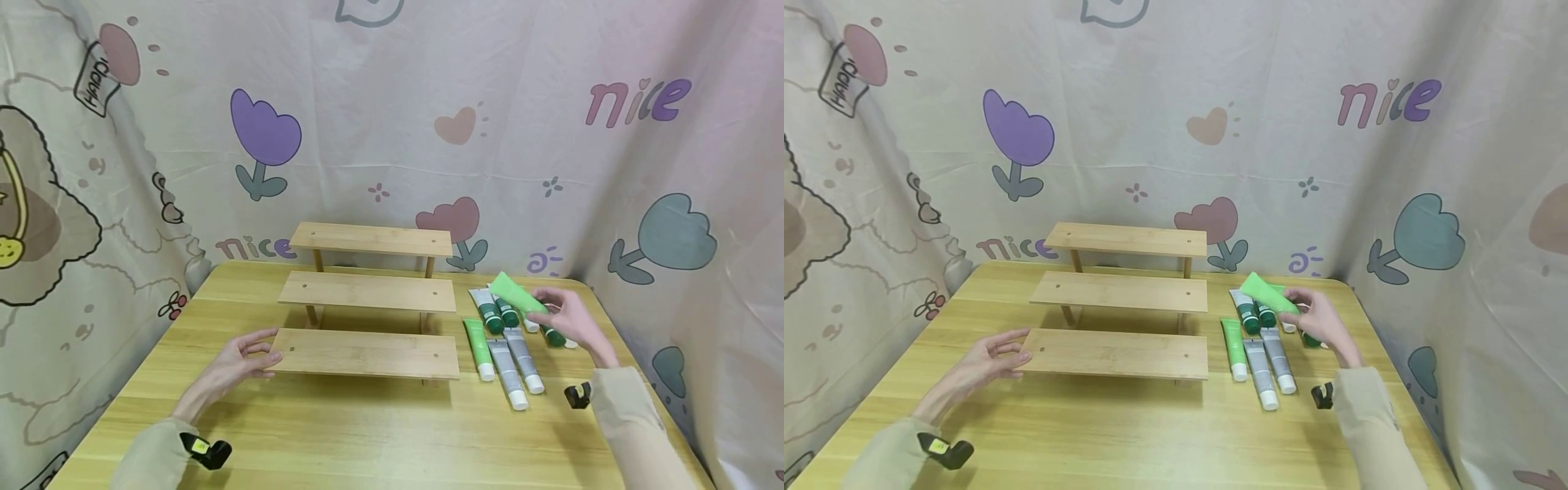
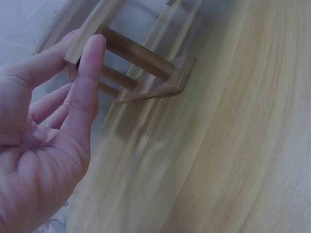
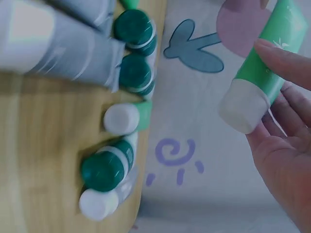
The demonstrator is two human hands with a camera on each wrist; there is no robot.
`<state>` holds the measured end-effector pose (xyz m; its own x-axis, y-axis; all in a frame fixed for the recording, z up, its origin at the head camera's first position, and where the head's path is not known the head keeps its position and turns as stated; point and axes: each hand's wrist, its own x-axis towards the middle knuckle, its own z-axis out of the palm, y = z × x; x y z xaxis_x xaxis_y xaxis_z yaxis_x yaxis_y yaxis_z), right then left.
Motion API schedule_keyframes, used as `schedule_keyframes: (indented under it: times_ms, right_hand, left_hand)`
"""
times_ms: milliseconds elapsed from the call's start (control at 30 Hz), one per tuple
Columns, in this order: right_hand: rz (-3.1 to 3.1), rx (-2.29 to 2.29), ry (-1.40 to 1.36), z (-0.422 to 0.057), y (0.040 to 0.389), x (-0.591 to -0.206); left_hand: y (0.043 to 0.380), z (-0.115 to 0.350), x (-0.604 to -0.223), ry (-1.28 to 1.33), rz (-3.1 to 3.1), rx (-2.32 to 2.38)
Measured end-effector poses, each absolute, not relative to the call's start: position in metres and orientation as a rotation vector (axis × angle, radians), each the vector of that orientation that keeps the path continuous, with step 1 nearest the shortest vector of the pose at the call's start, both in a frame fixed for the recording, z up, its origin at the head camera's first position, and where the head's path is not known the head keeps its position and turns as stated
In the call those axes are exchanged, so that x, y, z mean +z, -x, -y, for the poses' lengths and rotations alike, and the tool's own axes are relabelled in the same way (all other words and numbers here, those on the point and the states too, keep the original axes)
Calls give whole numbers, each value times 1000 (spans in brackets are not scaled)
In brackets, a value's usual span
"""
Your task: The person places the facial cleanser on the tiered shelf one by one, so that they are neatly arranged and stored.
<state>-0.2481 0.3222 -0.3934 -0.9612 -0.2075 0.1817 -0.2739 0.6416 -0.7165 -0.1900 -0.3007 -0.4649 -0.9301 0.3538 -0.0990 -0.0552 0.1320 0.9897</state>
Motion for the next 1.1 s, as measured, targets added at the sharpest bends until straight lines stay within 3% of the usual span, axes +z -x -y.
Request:
schedule_keyframes:
  times_ms: [300,1100]
  right_hand:
    - [2736,1343,-289,-298,271,-373]
    - [2400,1830,-279,-199,336,-316]
  left_hand:
    - [191,299,-466,-243,-2152,1817]
    - [190,299,-464,-262,-2114,1859]
